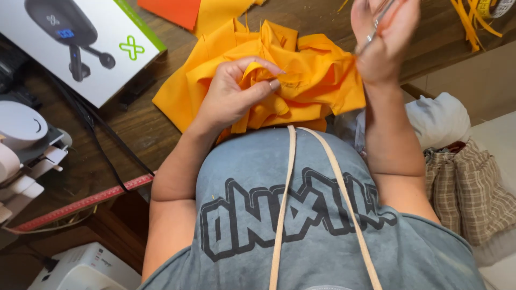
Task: Trimming and notching the edges of a piece of orange fabric using scissors.
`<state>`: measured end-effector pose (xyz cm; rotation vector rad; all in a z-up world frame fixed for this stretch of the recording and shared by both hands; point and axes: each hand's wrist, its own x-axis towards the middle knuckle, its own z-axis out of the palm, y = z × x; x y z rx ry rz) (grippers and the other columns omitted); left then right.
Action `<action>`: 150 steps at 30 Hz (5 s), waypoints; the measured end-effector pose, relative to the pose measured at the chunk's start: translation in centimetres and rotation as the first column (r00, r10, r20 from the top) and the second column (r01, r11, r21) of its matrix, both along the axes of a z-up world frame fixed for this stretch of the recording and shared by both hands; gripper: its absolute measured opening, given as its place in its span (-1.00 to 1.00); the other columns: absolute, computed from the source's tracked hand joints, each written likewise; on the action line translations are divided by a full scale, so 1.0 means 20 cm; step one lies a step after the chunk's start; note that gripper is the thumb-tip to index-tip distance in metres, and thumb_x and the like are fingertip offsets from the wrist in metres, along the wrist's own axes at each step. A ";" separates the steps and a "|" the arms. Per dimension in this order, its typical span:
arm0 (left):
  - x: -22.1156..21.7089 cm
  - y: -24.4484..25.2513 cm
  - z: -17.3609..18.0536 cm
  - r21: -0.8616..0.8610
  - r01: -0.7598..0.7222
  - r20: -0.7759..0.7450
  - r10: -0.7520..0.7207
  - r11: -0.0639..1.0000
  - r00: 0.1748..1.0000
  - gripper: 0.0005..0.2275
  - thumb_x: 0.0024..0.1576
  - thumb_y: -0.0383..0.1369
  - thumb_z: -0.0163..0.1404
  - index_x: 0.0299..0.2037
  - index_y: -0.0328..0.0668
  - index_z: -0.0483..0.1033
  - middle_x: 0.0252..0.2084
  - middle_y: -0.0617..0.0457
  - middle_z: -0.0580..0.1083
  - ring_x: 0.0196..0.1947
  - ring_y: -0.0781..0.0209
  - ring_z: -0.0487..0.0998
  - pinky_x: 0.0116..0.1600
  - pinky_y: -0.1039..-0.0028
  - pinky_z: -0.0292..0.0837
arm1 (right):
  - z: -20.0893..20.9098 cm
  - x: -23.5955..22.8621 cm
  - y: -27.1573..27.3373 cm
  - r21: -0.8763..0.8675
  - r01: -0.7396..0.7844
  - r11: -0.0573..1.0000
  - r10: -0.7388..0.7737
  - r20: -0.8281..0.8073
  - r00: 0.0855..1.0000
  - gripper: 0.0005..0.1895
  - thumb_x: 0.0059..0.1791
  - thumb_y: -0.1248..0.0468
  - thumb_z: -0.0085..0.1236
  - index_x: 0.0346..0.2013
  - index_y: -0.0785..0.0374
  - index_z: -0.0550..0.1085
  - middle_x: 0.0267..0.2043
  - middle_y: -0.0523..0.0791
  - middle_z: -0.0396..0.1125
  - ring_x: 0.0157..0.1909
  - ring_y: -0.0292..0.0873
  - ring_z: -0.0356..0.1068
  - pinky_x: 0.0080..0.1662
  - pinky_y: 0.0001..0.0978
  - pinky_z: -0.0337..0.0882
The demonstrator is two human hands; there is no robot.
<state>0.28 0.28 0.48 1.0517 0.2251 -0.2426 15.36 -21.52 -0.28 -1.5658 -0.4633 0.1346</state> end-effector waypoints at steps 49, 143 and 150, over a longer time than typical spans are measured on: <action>0.12 0.19 0.07 0.149 -0.038 0.063 0.029 0.988 0.998 -0.66 0.35 -0.17 -0.05 0.23 -0.17 0.47 -0.03 0.11 0.54 -0.11 0.46 0.53 0.02 0.67 0.52 | 0.25 -0.21 -0.29 0.100 0.022 0.995 0.023 -0.425 0.905 -0.61 -0.16 0.44 0.28 -0.18 0.11 0.30 -0.14 -0.07 0.30 -0.15 -0.23 0.29 -0.09 -0.46 0.35; 0.21 0.19 0.04 0.130 0.050 0.028 -0.054 0.990 0.998 -0.92 0.22 -0.35 0.18 -0.23 -0.14 0.58 -0.35 0.26 0.52 -0.38 0.60 0.45 -0.30 0.76 0.42 | 0.58 0.34 -0.23 -0.708 -0.611 0.354 0.846 -0.036 0.532 -0.06 -0.52 -0.12 0.64 -0.07 0.45 0.54 -0.14 0.06 0.45 -0.20 -0.07 0.40 -0.17 -0.34 0.41; 0.19 0.20 0.05 0.049 0.055 -0.008 -0.055 0.997 0.998 -0.92 0.21 -0.33 0.16 -0.25 -0.13 0.59 -0.37 0.27 0.51 -0.42 0.60 0.43 -0.33 0.76 0.39 | 0.58 0.31 -0.21 -0.717 -0.607 0.343 0.864 -0.012 0.503 -0.18 -0.45 -0.05 0.64 -0.13 0.46 0.54 -0.21 0.06 0.43 -0.26 -0.05 0.35 -0.24 -0.32 0.36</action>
